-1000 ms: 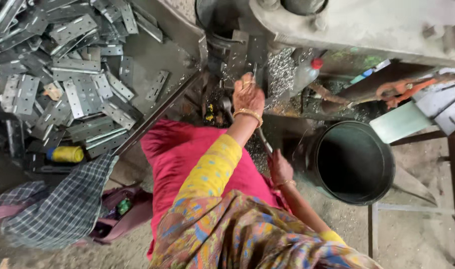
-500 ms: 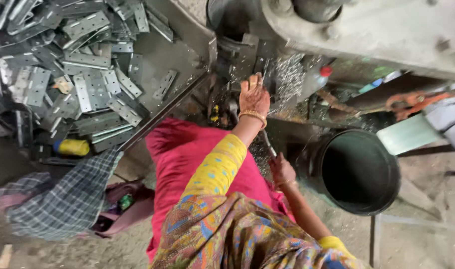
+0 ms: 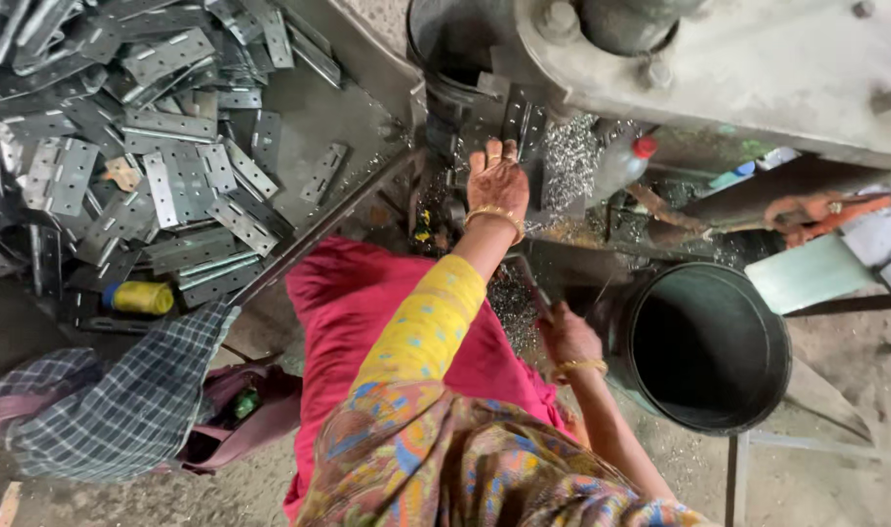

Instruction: The person assembles metal hinges by taking a metal plate, placing it into a machine press, and operating a manual lever and a rotary handle to punch or shape the component before placing it in a separate bin.

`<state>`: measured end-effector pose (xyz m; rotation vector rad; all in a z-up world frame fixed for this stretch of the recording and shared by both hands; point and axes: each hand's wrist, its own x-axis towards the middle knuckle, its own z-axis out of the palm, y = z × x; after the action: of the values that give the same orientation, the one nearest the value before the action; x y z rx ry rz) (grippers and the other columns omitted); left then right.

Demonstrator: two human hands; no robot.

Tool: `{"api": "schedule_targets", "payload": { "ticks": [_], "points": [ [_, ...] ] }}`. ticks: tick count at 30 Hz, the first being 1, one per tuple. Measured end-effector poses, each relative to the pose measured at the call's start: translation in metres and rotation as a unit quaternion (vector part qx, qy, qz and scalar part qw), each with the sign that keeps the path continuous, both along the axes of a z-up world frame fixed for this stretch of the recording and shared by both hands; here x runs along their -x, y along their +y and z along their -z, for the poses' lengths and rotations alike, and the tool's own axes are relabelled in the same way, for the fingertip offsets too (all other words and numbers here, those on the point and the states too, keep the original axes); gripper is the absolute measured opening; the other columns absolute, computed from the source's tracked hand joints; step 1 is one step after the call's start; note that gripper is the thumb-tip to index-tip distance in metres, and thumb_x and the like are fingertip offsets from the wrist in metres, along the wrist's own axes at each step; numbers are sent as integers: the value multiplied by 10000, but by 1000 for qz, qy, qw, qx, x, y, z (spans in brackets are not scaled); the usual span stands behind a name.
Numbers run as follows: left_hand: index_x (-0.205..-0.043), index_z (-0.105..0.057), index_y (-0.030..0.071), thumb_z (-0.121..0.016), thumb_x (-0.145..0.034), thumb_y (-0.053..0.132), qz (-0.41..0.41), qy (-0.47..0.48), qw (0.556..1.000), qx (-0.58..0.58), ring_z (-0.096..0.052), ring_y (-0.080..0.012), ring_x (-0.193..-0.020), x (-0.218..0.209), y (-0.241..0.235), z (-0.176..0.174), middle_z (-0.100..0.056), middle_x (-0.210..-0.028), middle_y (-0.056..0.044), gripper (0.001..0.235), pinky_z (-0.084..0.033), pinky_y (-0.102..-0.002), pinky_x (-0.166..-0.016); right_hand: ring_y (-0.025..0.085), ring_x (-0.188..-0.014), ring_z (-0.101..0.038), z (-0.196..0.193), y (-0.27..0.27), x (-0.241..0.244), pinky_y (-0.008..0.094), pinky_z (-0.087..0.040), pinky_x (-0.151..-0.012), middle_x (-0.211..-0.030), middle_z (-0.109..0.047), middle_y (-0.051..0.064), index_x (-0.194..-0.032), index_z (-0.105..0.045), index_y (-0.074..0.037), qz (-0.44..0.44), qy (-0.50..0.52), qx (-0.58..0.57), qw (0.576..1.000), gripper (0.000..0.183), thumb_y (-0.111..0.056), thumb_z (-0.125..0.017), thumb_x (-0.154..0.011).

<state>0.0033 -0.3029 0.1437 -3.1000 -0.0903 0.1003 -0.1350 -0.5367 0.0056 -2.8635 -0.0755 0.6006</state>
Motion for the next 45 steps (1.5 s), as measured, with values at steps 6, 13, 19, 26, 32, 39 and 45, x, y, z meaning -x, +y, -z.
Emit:
{"api": "schedule_targets", "payload": {
  "ticks": [6,13,19,26,32,39,45],
  "points": [
    [-1200,-714,136,-596,-860,211,-39,-44,998,18,-371,-275,-1379,-24,-19,7,-456,-1520,-53,368,-337,-446,-1042,476,-874,-686,56,6,10,572,-537,-736,-946,-719,241,-1244,-547,-93,0,-114,-64,991,520,-508,-604,-935],
    [-1169,-697,124,-607,-836,166,-78,-220,960,156,-438,-304,-1315,-19,16,29,-516,-1481,-68,347,-389,-497,-1016,466,-969,-687,35,0,-3,568,-529,-820,-1029,-732,241,-1211,-594,-119,-5,5,-28,1000,491,-536,-626,-955],
    [-1378,-588,71,-530,-984,81,-255,-197,935,150,-600,-411,-1157,44,185,78,-621,-1268,-223,398,-473,-519,-971,419,-979,-677,-122,31,-6,524,-533,-753,-1176,-683,172,-1280,-624,-90,-59,-363,-85,926,387,-373,-659,-1017],
    [-1318,-620,110,-529,-984,165,-293,-85,950,61,-564,-359,-1268,44,259,73,-640,-1289,-160,350,-435,-507,-1081,405,-972,-672,-210,74,-19,495,-523,-801,-1108,-700,152,-1172,-679,-76,-71,-371,-91,922,326,-323,-726,-965],
    [-1143,-707,181,-588,-975,211,-311,-195,928,70,-516,-368,-1278,62,252,76,-612,-1322,-147,208,-464,-524,-946,279,-884,-709,-209,137,0,386,-545,-770,-1023,-734,138,-1162,-700,-67,-96,-256,-351,896,200,-151,-706,-981],
    [-1203,-680,159,-658,-848,185,-339,-92,935,43,-525,-356,-1239,63,263,68,-612,-1280,-121,356,-474,-480,-980,97,-779,-654,-164,162,36,277,-533,-703,-878,-730,61,-1132,-673,-23,-115,-72,-506,852,180,-42,-668,-953],
    [-1052,-718,212,-727,-681,44,-186,-292,936,58,-643,-381,-1102,121,221,30,-662,-1266,-182,408,-560,-409,-849,91,-841,-657,-100,164,14,262,-553,-761,-938,-702,56,-1203,-671,-2,-19,34,-598,801,268,-17,-592,-948]
  ]
}}
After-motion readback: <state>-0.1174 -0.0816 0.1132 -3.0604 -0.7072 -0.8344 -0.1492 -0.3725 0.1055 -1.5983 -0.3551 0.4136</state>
